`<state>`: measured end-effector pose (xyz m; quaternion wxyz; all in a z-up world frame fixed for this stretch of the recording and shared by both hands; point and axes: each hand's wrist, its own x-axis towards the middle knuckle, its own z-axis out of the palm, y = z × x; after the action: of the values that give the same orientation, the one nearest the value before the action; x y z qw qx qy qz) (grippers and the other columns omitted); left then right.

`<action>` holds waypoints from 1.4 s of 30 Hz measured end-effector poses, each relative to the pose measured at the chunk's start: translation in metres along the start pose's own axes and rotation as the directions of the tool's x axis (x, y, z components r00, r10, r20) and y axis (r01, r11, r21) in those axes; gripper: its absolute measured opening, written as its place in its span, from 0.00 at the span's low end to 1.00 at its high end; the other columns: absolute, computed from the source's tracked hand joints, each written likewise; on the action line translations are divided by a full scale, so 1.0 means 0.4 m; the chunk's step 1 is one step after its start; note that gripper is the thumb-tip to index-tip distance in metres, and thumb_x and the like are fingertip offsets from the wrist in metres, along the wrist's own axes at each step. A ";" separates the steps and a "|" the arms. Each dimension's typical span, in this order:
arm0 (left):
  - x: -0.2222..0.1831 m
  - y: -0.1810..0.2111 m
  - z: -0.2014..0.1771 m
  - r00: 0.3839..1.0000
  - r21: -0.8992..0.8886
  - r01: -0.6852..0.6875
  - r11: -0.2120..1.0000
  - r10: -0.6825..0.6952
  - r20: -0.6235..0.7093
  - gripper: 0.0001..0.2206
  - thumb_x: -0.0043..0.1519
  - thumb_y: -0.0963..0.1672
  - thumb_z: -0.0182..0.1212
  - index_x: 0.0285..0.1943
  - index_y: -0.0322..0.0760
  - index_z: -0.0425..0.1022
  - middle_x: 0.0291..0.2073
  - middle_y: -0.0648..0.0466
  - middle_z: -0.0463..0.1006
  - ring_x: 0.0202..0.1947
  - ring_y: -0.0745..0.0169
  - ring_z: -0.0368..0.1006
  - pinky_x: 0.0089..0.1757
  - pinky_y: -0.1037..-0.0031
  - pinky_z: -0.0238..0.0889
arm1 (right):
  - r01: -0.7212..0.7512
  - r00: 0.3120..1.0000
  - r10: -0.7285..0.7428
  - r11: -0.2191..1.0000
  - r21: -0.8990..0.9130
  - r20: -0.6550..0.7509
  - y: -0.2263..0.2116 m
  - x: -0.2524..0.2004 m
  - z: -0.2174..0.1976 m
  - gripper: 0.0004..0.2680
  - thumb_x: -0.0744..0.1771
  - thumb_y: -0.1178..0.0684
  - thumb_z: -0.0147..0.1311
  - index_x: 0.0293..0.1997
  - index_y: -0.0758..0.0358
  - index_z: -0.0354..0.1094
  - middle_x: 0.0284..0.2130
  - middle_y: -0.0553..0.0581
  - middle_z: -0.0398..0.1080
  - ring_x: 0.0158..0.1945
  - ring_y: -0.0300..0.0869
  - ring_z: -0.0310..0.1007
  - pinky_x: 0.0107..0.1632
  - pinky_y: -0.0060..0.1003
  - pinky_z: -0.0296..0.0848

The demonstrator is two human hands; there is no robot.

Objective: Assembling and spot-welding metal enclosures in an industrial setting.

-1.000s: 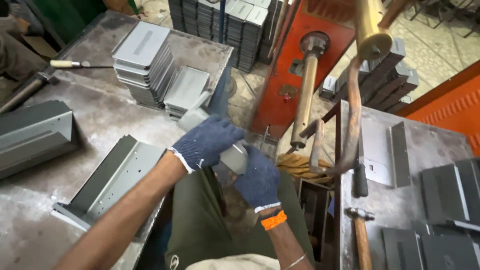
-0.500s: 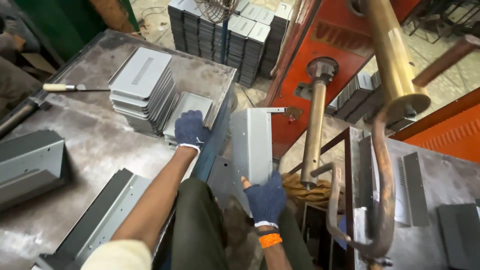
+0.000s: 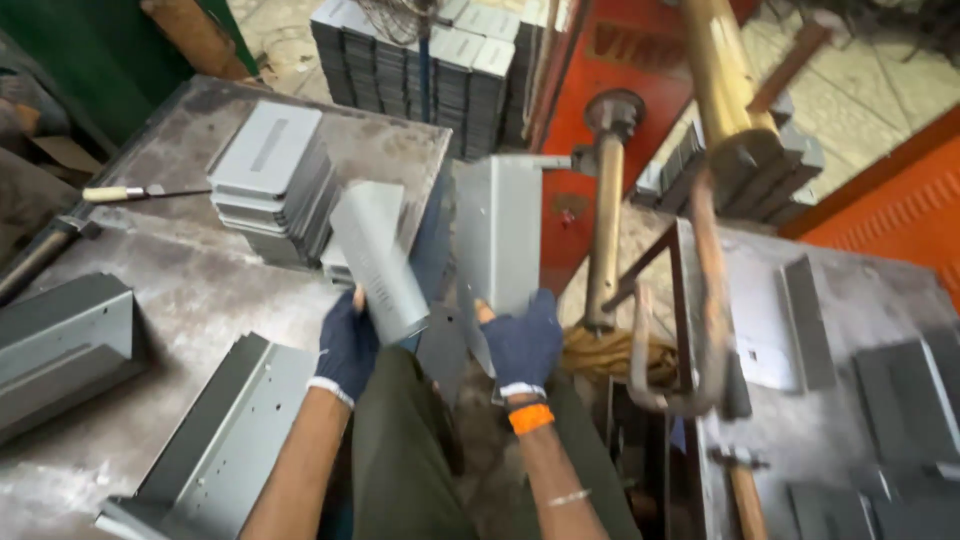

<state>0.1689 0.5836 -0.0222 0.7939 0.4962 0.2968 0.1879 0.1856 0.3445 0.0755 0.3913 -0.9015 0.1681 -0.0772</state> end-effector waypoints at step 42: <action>-0.303 -0.680 0.165 0.543 -0.403 0.776 0.486 -0.187 0.819 0.33 0.63 0.65 0.49 0.56 0.38 0.76 0.50 0.55 0.80 0.47 0.71 0.75 0.49 0.83 0.68 | -0.115 0.968 0.225 0.017 0.993 0.108 0.169 -0.212 -0.514 0.18 0.66 0.52 0.50 0.62 0.70 0.62 0.50 0.62 0.71 0.47 0.45 0.71 0.51 0.37 0.69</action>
<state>0.1222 0.3482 -0.2106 0.9859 0.0452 0.0187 -0.1601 0.0347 0.1925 0.1654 0.9039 -0.3482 0.1895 -0.1605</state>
